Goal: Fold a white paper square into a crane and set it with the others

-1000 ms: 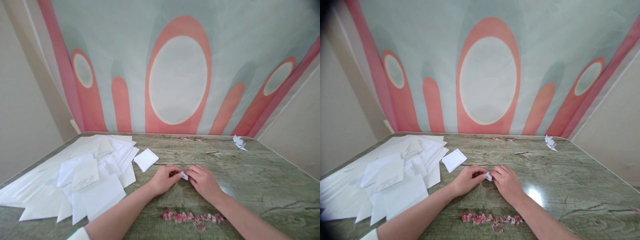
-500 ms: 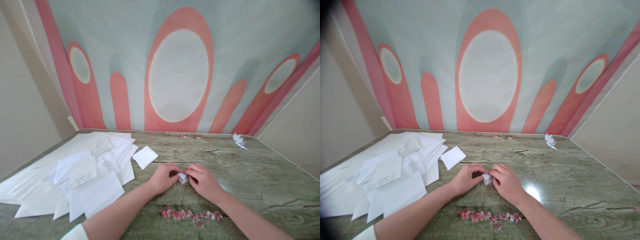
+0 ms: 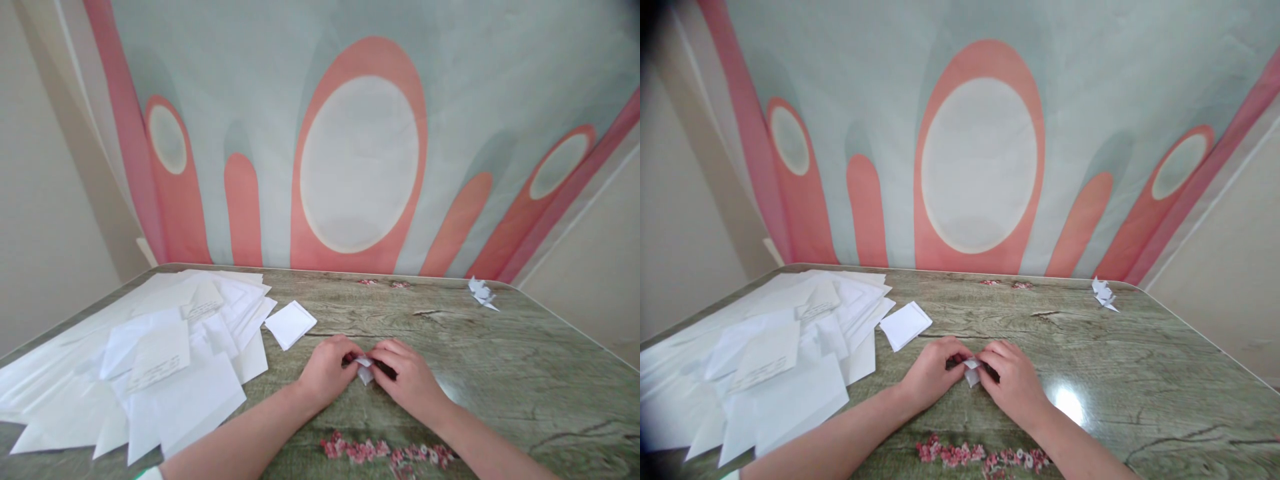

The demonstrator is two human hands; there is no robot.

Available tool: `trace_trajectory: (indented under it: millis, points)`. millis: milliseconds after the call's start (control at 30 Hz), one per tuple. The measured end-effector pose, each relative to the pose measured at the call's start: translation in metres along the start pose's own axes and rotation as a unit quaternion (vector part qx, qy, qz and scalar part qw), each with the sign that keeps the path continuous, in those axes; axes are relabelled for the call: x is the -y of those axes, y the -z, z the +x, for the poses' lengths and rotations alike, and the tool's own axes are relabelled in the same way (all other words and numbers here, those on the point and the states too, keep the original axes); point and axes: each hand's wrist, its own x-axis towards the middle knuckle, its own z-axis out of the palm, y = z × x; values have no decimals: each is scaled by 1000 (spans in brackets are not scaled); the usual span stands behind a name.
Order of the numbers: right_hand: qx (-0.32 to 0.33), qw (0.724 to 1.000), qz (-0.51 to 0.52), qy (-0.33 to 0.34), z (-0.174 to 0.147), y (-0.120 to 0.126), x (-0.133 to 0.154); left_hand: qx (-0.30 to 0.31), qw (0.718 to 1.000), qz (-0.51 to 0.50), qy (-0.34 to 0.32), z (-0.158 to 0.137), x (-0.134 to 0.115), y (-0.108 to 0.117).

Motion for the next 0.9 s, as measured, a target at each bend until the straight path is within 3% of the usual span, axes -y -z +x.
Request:
trace_trajectory:
  millis: [400,900]
  points:
    - [-15,999,11,-31,3,-4,-1,-4,998,56,25,1,-4,0]
    - [-24,996,-86,17,2,-9,3,-7,993,113,27,3,-9,0]
